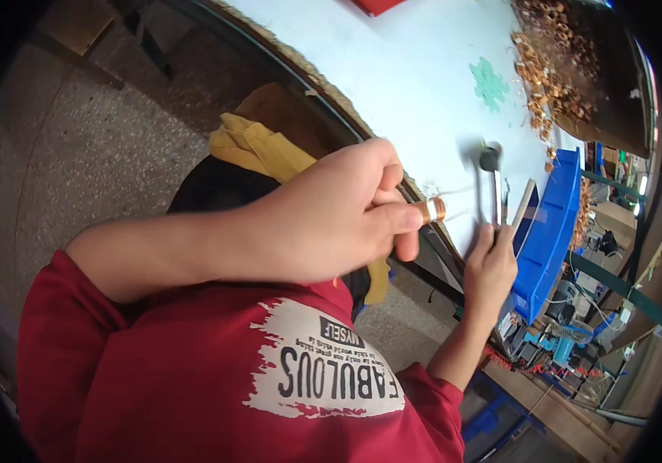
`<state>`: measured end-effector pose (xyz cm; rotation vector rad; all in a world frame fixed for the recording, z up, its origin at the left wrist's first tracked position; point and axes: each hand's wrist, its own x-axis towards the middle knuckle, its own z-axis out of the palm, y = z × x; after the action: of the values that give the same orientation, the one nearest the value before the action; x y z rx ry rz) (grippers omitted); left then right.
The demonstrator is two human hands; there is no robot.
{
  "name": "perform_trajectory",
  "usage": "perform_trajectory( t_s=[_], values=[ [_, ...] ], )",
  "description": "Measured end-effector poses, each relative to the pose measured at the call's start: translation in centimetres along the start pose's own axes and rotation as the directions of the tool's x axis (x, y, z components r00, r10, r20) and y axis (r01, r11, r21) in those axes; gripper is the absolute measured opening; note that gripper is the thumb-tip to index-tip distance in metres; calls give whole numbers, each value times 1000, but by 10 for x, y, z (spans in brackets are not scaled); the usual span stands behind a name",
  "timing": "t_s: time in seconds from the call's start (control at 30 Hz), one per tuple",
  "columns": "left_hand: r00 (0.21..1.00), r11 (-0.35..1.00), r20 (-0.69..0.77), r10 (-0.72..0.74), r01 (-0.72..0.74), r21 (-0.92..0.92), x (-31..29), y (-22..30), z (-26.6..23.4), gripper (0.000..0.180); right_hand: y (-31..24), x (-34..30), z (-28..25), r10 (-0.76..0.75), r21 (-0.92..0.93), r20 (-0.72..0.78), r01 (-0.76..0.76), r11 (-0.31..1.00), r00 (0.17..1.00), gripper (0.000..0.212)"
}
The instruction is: The worker is assembling and securing small copper wire coils using a mallet and pliers.
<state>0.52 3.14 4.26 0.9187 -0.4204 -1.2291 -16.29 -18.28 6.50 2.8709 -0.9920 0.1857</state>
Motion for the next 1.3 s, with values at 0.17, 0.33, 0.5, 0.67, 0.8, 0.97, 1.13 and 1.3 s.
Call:
perform_trajectory(
  t_s=[0.17, 0.33, 0.5, 0.67, 0.8, 0.97, 1.13, 1.3],
  values=[
    [839, 547, 194, 509, -489, 679, -1, 2, 5, 8, -9, 6, 7, -115, -299, -130, 71, 952, 985, 15],
    [584, 70, 439, 683, -651, 756, 5, -3, 2, 14, -24, -3, 2, -151, -58, -339, 139, 989, 929, 17],
    [844, 704, 197, 499, -527, 476, 1, 2, 11, 15, -41, -29, 8, 96, 688, -335, 173, 705, 937, 32],
    [977, 973, 194, -94, 131, -190, 0, 3, 18, 20, -100, -35, -2, 97, 909, 44, 0, -416, 994, 55],
    [940, 894, 254, -228, 305, -328, 0, -9, 19, 22, -104, -42, -13, 30, 833, 241, -191, -519, 970, 59],
    [967, 936, 175, -186, 229, -267, 6, -7, 18, 23, -92, -33, -13, -45, 841, 267, -256, -477, 963, 60],
    [968, 940, 187, -169, 215, -264, 11, -7, 11, 22, -89, -26, -15, -24, 808, 288, -256, -530, 957, 57],
    [994, 981, 106, -23, 2, 192, 9, 5, 29, 21, -77, -34, -21, 33, 782, 291, -218, -584, 956, 54]
  ],
)
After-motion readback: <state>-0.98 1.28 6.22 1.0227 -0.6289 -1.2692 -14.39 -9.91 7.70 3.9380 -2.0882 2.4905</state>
